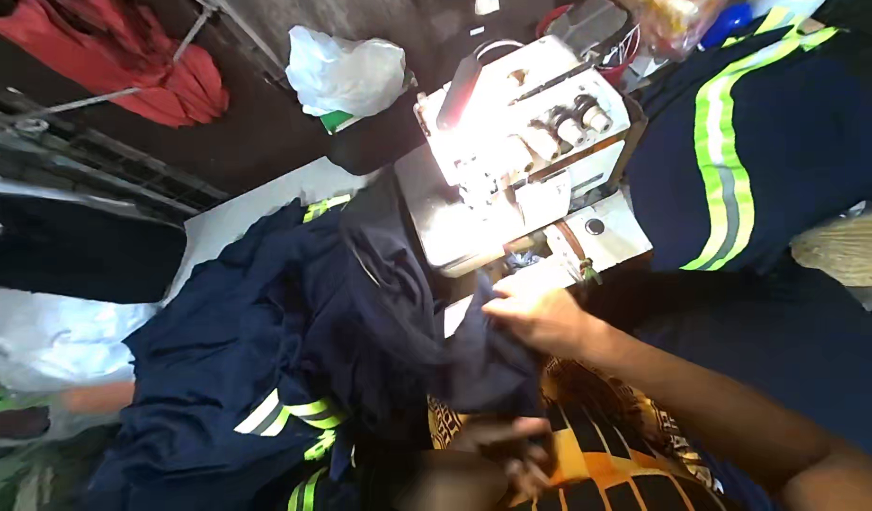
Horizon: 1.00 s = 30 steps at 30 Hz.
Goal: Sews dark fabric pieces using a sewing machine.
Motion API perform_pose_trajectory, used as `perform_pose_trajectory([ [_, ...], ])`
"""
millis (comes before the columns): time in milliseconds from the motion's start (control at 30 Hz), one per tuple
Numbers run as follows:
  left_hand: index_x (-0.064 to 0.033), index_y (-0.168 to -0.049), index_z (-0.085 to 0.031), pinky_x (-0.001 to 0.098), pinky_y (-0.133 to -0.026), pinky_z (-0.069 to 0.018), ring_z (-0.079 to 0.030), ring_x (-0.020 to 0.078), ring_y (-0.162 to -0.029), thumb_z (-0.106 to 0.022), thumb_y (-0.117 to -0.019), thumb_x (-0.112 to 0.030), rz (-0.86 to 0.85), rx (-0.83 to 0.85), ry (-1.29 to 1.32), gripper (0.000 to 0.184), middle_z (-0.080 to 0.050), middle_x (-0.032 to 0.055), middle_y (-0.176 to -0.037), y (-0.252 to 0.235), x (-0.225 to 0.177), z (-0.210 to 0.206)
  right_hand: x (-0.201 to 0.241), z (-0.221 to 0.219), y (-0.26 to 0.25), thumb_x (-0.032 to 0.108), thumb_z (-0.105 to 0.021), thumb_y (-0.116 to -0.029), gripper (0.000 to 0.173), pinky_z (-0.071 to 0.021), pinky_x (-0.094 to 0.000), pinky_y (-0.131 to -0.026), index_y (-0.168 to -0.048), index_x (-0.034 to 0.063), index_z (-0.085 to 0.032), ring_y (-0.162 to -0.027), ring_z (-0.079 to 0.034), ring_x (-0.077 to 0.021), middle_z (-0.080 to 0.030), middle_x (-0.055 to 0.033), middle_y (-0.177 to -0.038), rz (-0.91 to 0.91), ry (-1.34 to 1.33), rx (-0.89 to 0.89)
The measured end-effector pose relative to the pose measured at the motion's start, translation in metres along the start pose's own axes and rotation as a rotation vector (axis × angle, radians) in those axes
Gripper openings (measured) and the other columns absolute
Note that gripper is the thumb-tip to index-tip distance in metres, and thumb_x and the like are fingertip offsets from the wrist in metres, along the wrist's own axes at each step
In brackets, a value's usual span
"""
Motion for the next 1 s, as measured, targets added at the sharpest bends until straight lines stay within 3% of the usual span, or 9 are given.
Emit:
perform_pose_trajectory([
  [100,-0.0026,-0.148,-0.052,0.0338,-0.086,-0.0619,-0.072,0.0165,-0.098,-0.053,-0.1027,-0.008,0.038,0.236,-0.286,0.045,-0.068,0.0113,-0.127,-0.024,-0.003,-0.029,-0.086,0.037,0.035,0.024,-0.053,-0.1039,0.032,-0.058,-0.0591,-0.079,-0.099,0.0001,-0.074,-0.093,-0.072,-0.0382,-0.073,-0.0193,-0.096,-0.479,0.231,-0.011],
  [200,-0.0038,-0.14,-0.059,0.032,-0.093,-0.0605,-0.07,0.0147,-0.11,-0.056,-0.1043,-0.02,-0.192,0.263,-0.706,0.039,-0.067,0.0096,-0.13,-0.035,-0.079,-0.017,-0.105,0.084,0.068,0.026,-0.051,-0.1067,0.037,-0.0495,-0.0707,-0.085,-0.104,-0.0058,-0.07,-0.105,-0.066,-0.0533,-0.07,-0.0315,-0.103,-0.838,0.382,0.226],
  [333,-0.012,-0.12,-0.071,0.0341,-0.091,-0.0601,-0.069,0.0159,-0.11,-0.059,-0.1031,-0.031,-0.482,-0.203,-0.663,0.028,-0.07,0.0015,-0.125,-0.067,-0.195,0.052,-0.024,0.044,0.124,0.021,-0.064,-0.1002,0.026,-0.0544,-0.0624,-0.08,-0.091,-0.0014,-0.074,-0.085,-0.07,-0.0408,-0.071,-0.0216,-0.085,-0.478,-0.168,0.726],
  [433,-0.0048,-0.151,-0.043,0.0404,-0.091,-0.0576,-0.065,0.0215,-0.111,-0.042,-0.1076,-0.018,-0.439,-0.694,-0.607,0.046,-0.059,0.0134,-0.132,-0.135,-0.237,0.123,-0.006,-0.006,0.193,0.026,-0.056,-0.1064,0.033,-0.0492,-0.063,-0.091,-0.118,-0.0017,-0.068,-0.1,-0.068,-0.0428,-0.07,-0.026,-0.104,-0.565,-0.315,1.155],
  [567,0.0065,-0.154,-0.033,0.0591,-0.115,-0.0363,-0.042,0.0425,-0.143,-0.041,-0.1094,-0.043,0.009,-0.875,-0.84,0.067,-0.042,0.0319,-0.152,-0.23,-0.193,0.194,-0.059,0.04,0.183,0.026,-0.067,-0.0989,0.046,-0.0411,-0.0692,-0.101,-0.137,0.0015,-0.06,-0.125,-0.055,-0.0527,-0.061,-0.0308,-0.131,-0.871,0.302,0.842],
  [667,0.0102,-0.133,-0.057,0.0627,-0.11,-0.0385,-0.05,0.0465,-0.133,-0.052,-0.1055,-0.045,0.118,-0.954,-0.891,0.062,-0.055,0.0344,-0.136,-0.233,-0.174,0.217,-0.038,0.057,0.148,0.026,-0.065,-0.1007,0.042,-0.0486,-0.061,-0.099,-0.137,0.0062,-0.062,-0.115,-0.064,-0.0434,-0.066,-0.024,-0.124,-0.742,0.115,0.634],
  [767,0.0072,-0.137,-0.054,0.0616,-0.105,-0.0418,-0.051,0.0405,-0.131,-0.056,-0.1056,-0.023,-0.051,-1.078,-0.567,0.043,-0.053,0.0293,-0.141,-0.185,-0.196,0.228,-0.02,0.056,0.126,0.023,-0.064,-0.1003,0.031,-0.0543,-0.0514,-0.095,-0.125,0.0059,-0.07,-0.102,-0.07,-0.0307,-0.072,-0.0163,-0.112,-0.563,-0.141,0.512],
  [867,-0.0076,-0.139,-0.051,0.0413,-0.091,-0.0544,-0.062,0.0176,-0.108,-0.045,-0.109,-0.021,-0.212,-0.946,-0.292,0.033,-0.062,0.0098,-0.123,-0.134,-0.245,0.182,-0.005,0.097,0.063,0.02,-0.064,-0.0988,0.027,-0.0594,-0.0465,-0.087,-0.119,0.0037,-0.072,-0.093,-0.072,-0.0248,-0.073,-0.0131,-0.106,-0.384,-0.121,0.128],
  [1000,-0.018,-0.103,-0.062,0.0187,-0.065,-0.0578,-0.067,0.0005,-0.073,-0.039,-0.1078,-0.015,-0.434,-0.565,-0.334,0.024,-0.069,-0.0083,-0.082,-0.076,-0.325,0.036,0.071,0.153,-0.056,0.021,-0.077,-0.0851,0.062,-0.0567,-0.041,-0.086,-0.138,-0.0043,-0.055,-0.106,-0.065,-0.0271,-0.063,-0.0225,-0.124,-0.083,-0.194,-0.431],
])
Point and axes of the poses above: each hand's wrist, its own y-axis away from the middle knuckle, its own z-axis out of the back of the hand, x = y × z, the point moved 10 cm from there along -y, towards the middle knuckle
